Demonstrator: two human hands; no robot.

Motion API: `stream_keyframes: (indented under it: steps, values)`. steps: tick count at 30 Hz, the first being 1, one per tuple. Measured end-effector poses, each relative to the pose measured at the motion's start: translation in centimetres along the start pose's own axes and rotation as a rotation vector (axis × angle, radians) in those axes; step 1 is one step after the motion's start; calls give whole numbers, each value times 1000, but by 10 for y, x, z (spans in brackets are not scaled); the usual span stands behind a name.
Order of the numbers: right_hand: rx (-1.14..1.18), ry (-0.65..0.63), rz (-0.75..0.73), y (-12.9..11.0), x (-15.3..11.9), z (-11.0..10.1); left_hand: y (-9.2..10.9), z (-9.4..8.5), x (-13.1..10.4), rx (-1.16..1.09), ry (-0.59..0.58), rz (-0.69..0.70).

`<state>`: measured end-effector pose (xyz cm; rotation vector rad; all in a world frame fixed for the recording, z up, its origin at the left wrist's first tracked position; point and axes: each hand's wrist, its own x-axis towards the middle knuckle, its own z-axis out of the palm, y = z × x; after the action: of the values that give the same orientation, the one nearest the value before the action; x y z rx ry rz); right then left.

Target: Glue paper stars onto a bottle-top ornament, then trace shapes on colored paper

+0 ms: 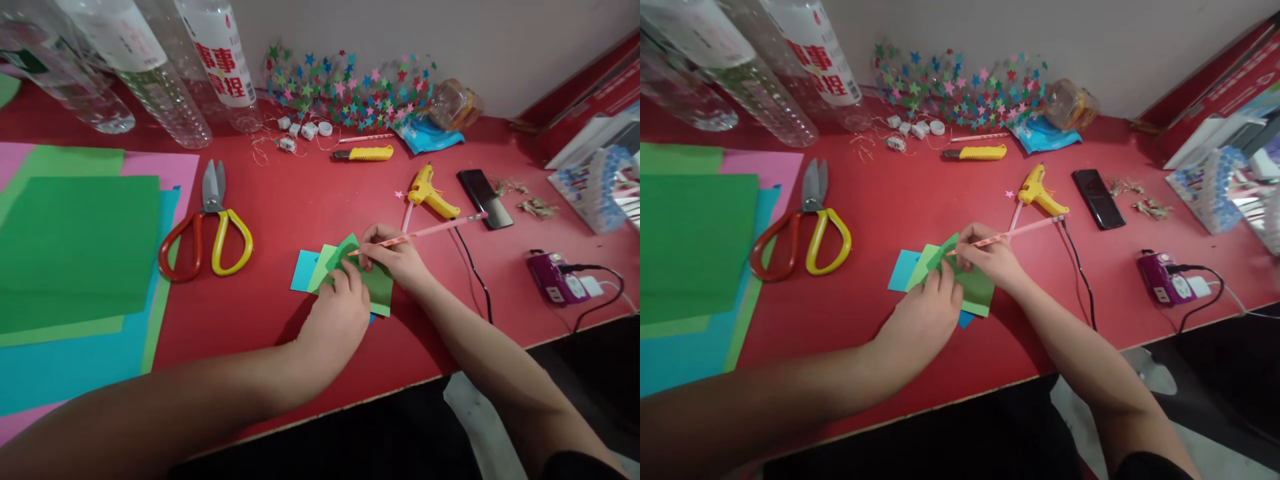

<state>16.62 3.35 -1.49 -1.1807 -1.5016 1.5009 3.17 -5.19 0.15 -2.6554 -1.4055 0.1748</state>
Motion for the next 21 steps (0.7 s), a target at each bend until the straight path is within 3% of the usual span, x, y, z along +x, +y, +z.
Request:
stream_keyframes:
  steps: [4,8,15,21]
  values:
    - [-125,97,10,-2,2,-1,-2,9,0,-4,59,7]
    - [-193,57,-32,3,4,0,1,14,1,38,108,19]
    - [-218,145,-83,17,9,3,5,9,-3,95,115,21]
    - [-324,231,-173,9,-2,2,5,11,-4,95,100,52]
